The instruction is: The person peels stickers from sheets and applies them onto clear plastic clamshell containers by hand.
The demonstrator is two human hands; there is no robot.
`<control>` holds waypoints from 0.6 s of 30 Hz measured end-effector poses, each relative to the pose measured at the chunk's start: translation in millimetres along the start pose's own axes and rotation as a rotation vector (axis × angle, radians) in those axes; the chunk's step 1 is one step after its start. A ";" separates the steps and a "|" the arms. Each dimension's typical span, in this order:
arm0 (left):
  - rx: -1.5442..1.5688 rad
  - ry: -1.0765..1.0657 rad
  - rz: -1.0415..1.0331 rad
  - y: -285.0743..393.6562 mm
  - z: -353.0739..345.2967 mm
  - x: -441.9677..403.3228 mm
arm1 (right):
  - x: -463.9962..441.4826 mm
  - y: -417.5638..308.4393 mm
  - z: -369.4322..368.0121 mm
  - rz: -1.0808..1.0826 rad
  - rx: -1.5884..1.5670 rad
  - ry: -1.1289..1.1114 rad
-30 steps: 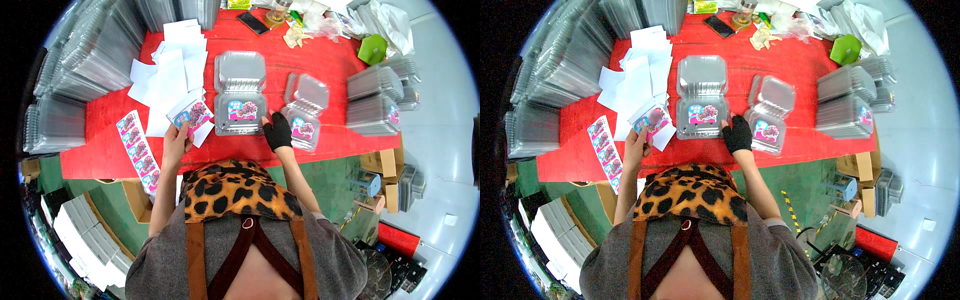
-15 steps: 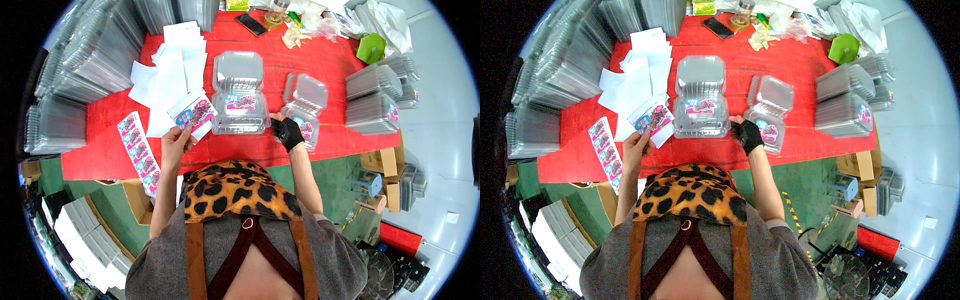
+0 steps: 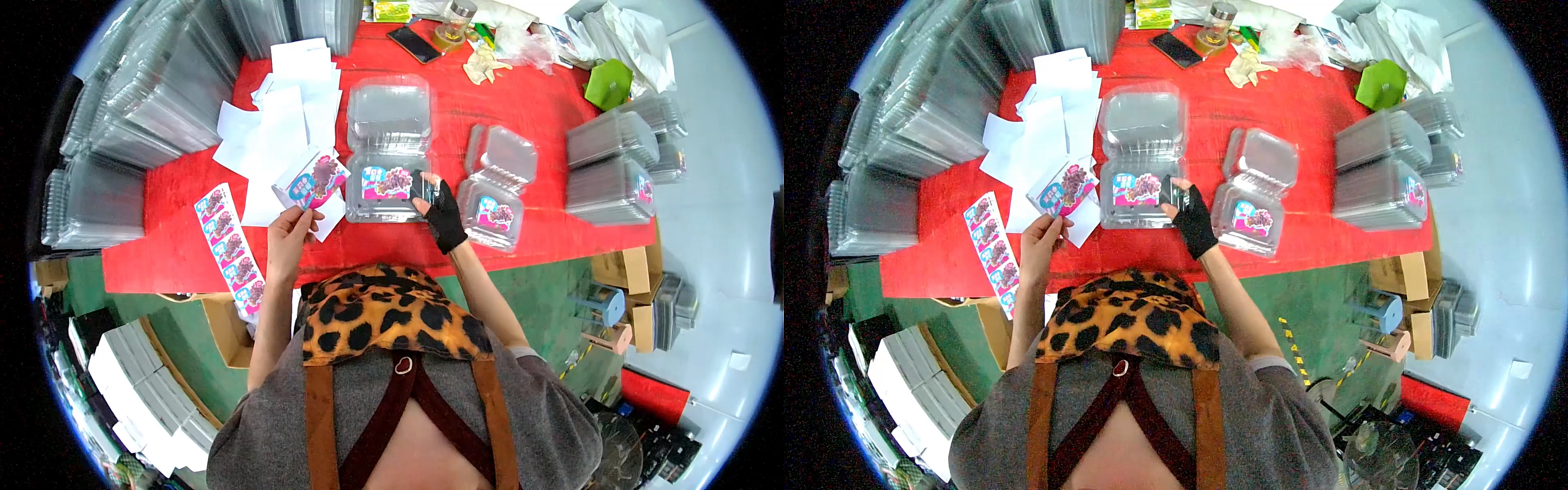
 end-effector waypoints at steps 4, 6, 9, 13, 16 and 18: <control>-0.005 -0.005 -0.051 1.3 0.3 -1.8 | 20.7 -29.3 3.6 0.158 0.412 -0.093; -0.033 -0.011 -0.074 2.0 0.4 -1.3 | 35.7 -46.6 20.1 0.052 0.019 0.071; -0.090 -0.023 -0.062 2.5 -1.7 -1.9 | 51.7 -75.5 90.4 0.224 -0.100 0.485; -0.109 -0.033 -0.073 9.2 -10.0 -5.4 | 79.0 -87.0 173.6 0.121 -0.330 0.412; -0.128 -0.055 -0.102 14.9 -17.6 -7.1 | 102.9 -57.6 221.8 -0.145 -0.533 0.595; -0.130 -0.069 -0.120 19.3 -22.1 -7.2 | 110.2 -56.8 225.1 -0.091 -0.478 0.816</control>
Point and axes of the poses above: each hand's wrist, its own x-axis away from the middle knuckle, its own z-axis out of the back of the hand, y = z × x, the point moved 6 cm from there along -x, towards the middle knuckle, and after that the axes turned 14 degrees about -x, right-handed, at the moved point
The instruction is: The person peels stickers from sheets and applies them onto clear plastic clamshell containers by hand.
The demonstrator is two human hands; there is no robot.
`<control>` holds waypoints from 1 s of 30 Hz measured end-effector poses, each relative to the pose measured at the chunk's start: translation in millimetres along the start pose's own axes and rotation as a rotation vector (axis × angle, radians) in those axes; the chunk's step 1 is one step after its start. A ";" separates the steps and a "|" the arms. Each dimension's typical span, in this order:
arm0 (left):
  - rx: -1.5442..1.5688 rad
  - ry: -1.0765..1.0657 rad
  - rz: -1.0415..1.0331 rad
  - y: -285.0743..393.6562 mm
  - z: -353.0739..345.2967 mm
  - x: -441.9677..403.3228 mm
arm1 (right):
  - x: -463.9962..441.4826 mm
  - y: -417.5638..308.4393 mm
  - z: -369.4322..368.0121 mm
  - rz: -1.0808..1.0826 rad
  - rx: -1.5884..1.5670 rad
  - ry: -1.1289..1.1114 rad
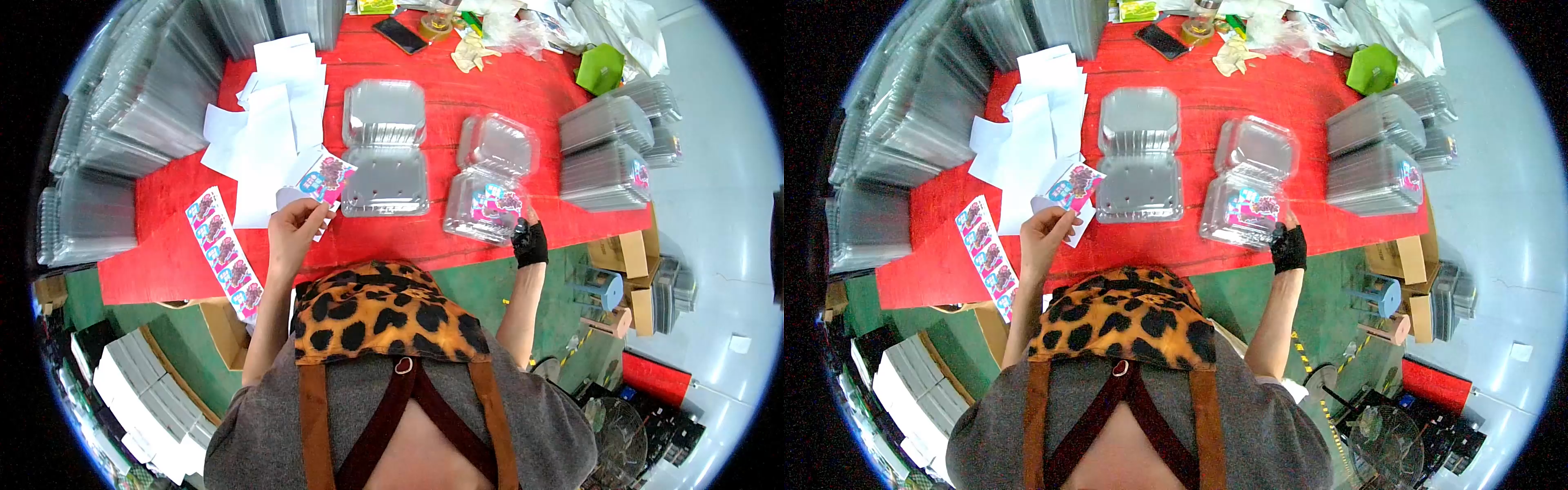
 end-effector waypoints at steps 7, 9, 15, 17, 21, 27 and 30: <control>0.068 -0.047 -0.021 18.9 -12.9 9.4 | 42.7 -17.7 -46.1 0.854 1.413 0.184; 0.069 -0.077 -0.048 23.0 -17.8 13.9 | 57.8 -9.3 -86.4 0.989 1.216 -0.082; 0.037 -0.183 -0.114 43.1 -34.3 24.4 | 184.6 57.7 -248.1 0.887 1.033 -0.920; -0.010 -0.190 -0.125 54.2 -33.9 29.1 | 217.7 73.0 -281.1 0.910 1.012 -1.144; -0.006 -0.179 -0.174 55.6 -32.2 31.3 | 224.1 96.8 -289.9 0.981 1.005 -1.208; -0.023 -0.113 -0.181 57.1 -29.5 33.7 | 227.0 99.7 -292.5 1.017 1.031 -1.225; -0.042 -0.093 -0.139 52.4 -30.0 33.3 | 229.4 101.7 -292.6 1.075 1.126 -1.249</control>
Point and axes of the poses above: each hand's wrist, its own x-axis away from the middle knuckle, its own z-axis out of the back of the hand, y = z × x, the point moved 6 cm from there along -x, towards the middle knuckle, and after that the axes turned 14 degrees about -x, right-handed, at the moved point
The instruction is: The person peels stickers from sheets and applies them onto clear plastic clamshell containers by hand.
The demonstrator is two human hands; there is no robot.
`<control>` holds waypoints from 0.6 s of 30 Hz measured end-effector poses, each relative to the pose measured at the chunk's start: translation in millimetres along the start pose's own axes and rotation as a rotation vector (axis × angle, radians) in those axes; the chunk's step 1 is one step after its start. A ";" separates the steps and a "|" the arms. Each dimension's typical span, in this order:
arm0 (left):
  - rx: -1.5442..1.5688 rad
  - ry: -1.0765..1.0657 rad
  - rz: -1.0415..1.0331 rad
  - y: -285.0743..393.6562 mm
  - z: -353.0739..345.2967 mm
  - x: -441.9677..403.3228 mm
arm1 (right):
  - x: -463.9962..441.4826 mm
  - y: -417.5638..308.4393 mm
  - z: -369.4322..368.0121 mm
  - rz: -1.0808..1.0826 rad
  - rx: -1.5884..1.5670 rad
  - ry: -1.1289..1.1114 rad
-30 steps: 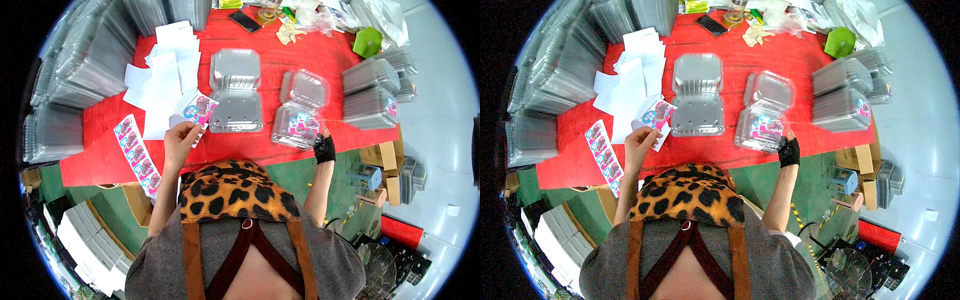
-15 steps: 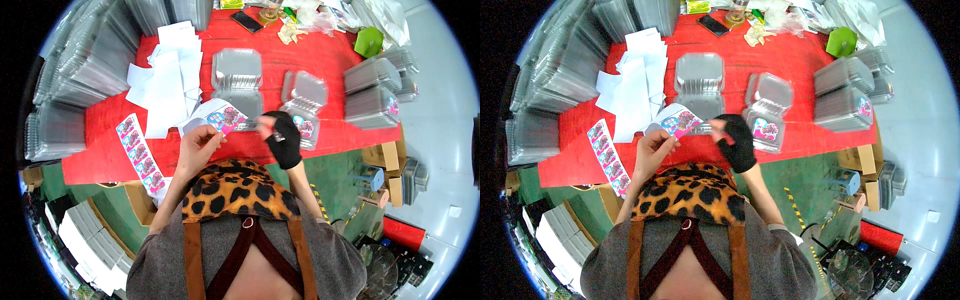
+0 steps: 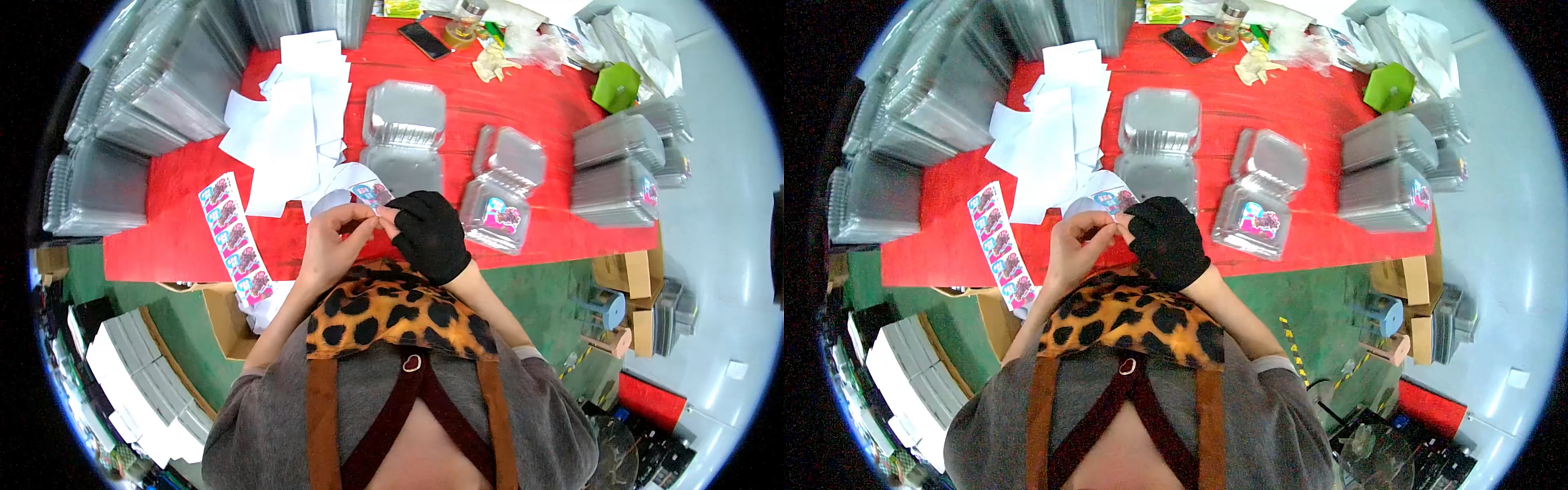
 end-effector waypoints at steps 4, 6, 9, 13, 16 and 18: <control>-0.093 0.092 -0.075 8.5 2.9 1.3 | -2.2 0.0 -8.2 0.010 0.097 -0.044; -0.234 0.095 -0.094 9.9 4.6 1.5 | -1.0 3.2 -12.1 -0.021 0.116 -0.036; -0.347 0.098 -0.134 16.2 4.1 3.4 | -0.6 9.4 -8.8 -0.088 0.008 0.015; -0.157 -0.019 -0.151 18.4 1.0 2.3 | 15.5 63.6 -10.8 -0.472 -0.397 0.124; 0.247 -0.116 -0.056 5.6 -5.5 2.6 | 33.9 92.0 -18.7 -0.803 -0.910 0.214; 0.235 -0.107 -0.103 0.2 -5.9 0.6 | 33.7 81.8 -17.2 -0.881 -1.056 0.247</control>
Point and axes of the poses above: each hand's wrist, its own x-axis away from the middle knuckle, its own z-axis out of the back of the hand, y = z × x, the point moved 6 cm from there along -x, towards the middle knuckle, and after that the axes turned 14 degrees about -x, right-handed, at the moved point
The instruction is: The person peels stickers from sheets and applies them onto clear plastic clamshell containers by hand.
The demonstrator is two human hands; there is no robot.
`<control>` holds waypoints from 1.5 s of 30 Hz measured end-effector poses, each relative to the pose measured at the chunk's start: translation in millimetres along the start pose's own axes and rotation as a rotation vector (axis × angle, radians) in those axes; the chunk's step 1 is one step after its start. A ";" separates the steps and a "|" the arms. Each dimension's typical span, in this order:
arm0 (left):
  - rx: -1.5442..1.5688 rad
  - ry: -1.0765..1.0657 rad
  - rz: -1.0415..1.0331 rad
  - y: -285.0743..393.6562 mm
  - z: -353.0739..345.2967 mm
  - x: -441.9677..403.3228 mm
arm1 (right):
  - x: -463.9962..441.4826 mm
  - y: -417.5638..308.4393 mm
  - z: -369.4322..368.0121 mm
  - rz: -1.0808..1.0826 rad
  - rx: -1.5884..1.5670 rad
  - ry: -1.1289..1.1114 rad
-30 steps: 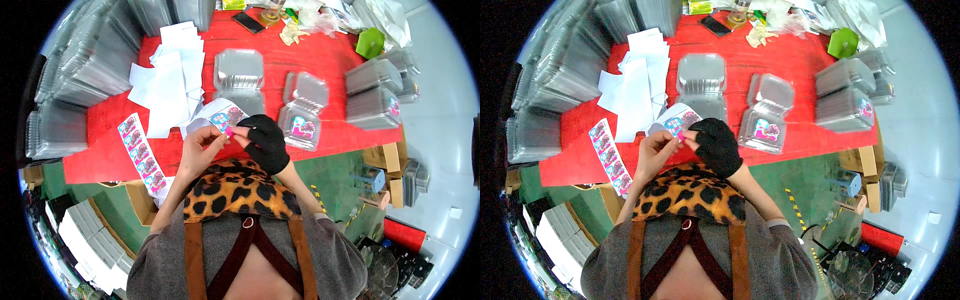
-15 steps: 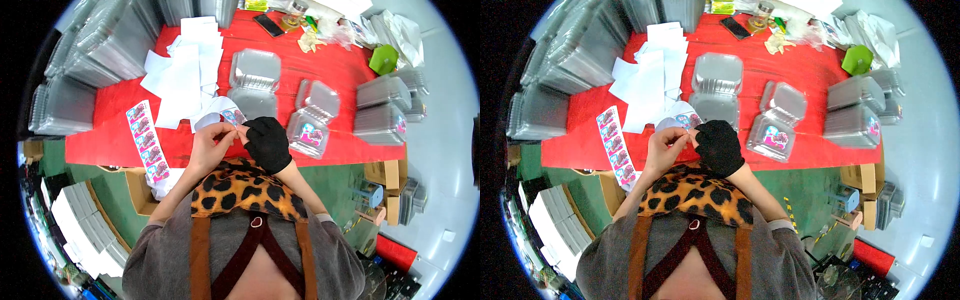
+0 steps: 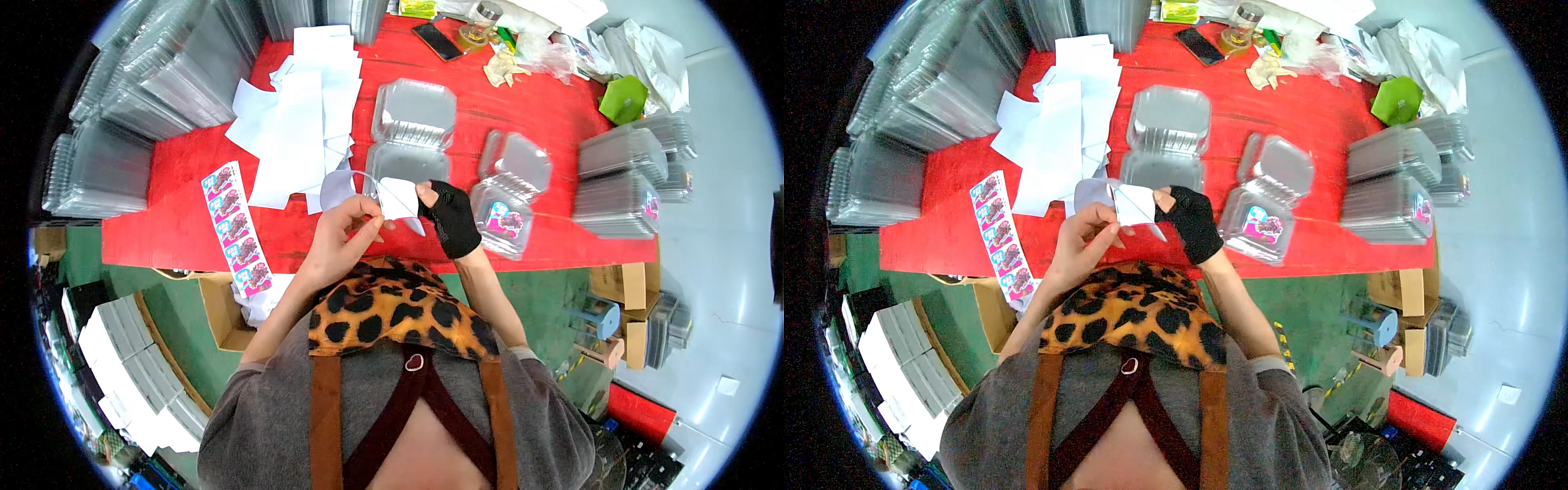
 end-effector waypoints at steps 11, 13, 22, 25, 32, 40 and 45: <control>-0.388 0.064 -0.028 -11.4 26.9 11.7 | -9.7 -3.4 47.4 0.145 0.126 0.200; -0.246 0.120 0.065 -20.0 41.4 16.6 | -17.1 -15.4 66.9 0.370 0.000 0.324; -0.099 0.494 -0.070 -11.8 113.5 -20.6 | -18.0 -14.9 19.7 1.002 1.191 -0.142; -0.062 0.524 -0.124 -7.5 118.0 -42.3 | -28.9 -1.3 18.6 1.031 1.179 -0.193; -0.145 0.596 -0.153 -8.8 140.0 -86.7 | -39.3 14.5 15.2 0.927 1.238 -0.186; -0.592 0.175 0.084 -44.4 70.4 -85.9 | -48.7 37.3 17.3 0.732 1.292 -0.180; -1.001 -0.187 -0.299 -58.1 -3.3 -67.6 | -39.7 49.8 26.9 0.659 1.222 -0.214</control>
Point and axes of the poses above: each hand's wrist, its own x-axis away from the middle knuckle, its own z-axis out of the back of the hand, y = z × x, the point moved 6 cm from there along -x, towards the middle knuckle, and after that the axes turned 14 degrees about -x, right-handed, at the moved point
